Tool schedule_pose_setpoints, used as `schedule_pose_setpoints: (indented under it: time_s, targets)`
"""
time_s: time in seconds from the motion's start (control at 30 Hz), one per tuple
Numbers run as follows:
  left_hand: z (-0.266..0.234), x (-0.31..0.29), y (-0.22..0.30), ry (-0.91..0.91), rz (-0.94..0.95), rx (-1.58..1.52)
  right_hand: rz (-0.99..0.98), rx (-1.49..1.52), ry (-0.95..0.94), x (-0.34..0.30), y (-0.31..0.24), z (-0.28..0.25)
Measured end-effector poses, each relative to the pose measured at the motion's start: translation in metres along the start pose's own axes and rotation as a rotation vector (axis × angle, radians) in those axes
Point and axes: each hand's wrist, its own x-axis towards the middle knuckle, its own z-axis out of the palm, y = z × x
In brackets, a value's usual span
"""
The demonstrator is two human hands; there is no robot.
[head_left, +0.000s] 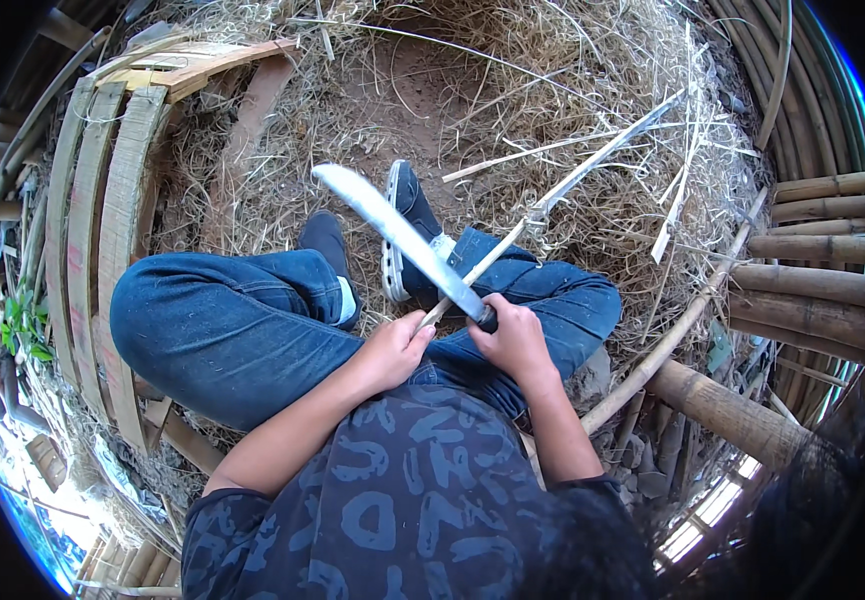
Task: The person shaves a bamboo strip with a machete.
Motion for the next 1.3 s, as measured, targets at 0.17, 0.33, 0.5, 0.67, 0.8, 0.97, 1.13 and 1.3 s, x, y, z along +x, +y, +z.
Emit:
schedule_pose_setpoints:
  time_s: [0.17, 0.33, 0.5, 0.67, 0.8, 0.97, 1.13, 1.3]
  targets:
    - [-0.001, -0.001, -0.001, 0.002, 0.011, 0.006, 0.156, 0.068, 0.082, 0.009, 0.008, -0.008]
    - [0.002, -0.001, -0.005, 0.013, 0.039, 0.041, 0.111, 0.04, -0.05, 0.001, -0.009, -0.014]
    - [0.002, -0.004, -0.007, 0.054, 0.031, 0.11, 0.084, -0.029, -0.143, 0.007, -0.03, -0.005]
    - [-0.004, -0.004, 0.001, 0.092, 0.036, 0.108, 0.142, -0.033, -0.14, 0.021, -0.028, -0.005]
    - [-0.004, -0.006, 0.001, 0.094, 0.07, 0.071, 0.144, -0.085, -0.118, 0.022, -0.027, -0.009]
    - [-0.006, -0.004, 0.002, 0.101, 0.091, 0.076, 0.176, -0.09, -0.094, 0.025, -0.024, -0.01]
    - [-0.007, -0.005, 0.0, 0.108, 0.113, 0.055, 0.154, -0.135, -0.062, 0.027, -0.021, -0.011]
    - [-0.007, -0.005, -0.003, 0.102, 0.119, 0.033, 0.148, -0.148, -0.009, 0.025, -0.02, -0.011]
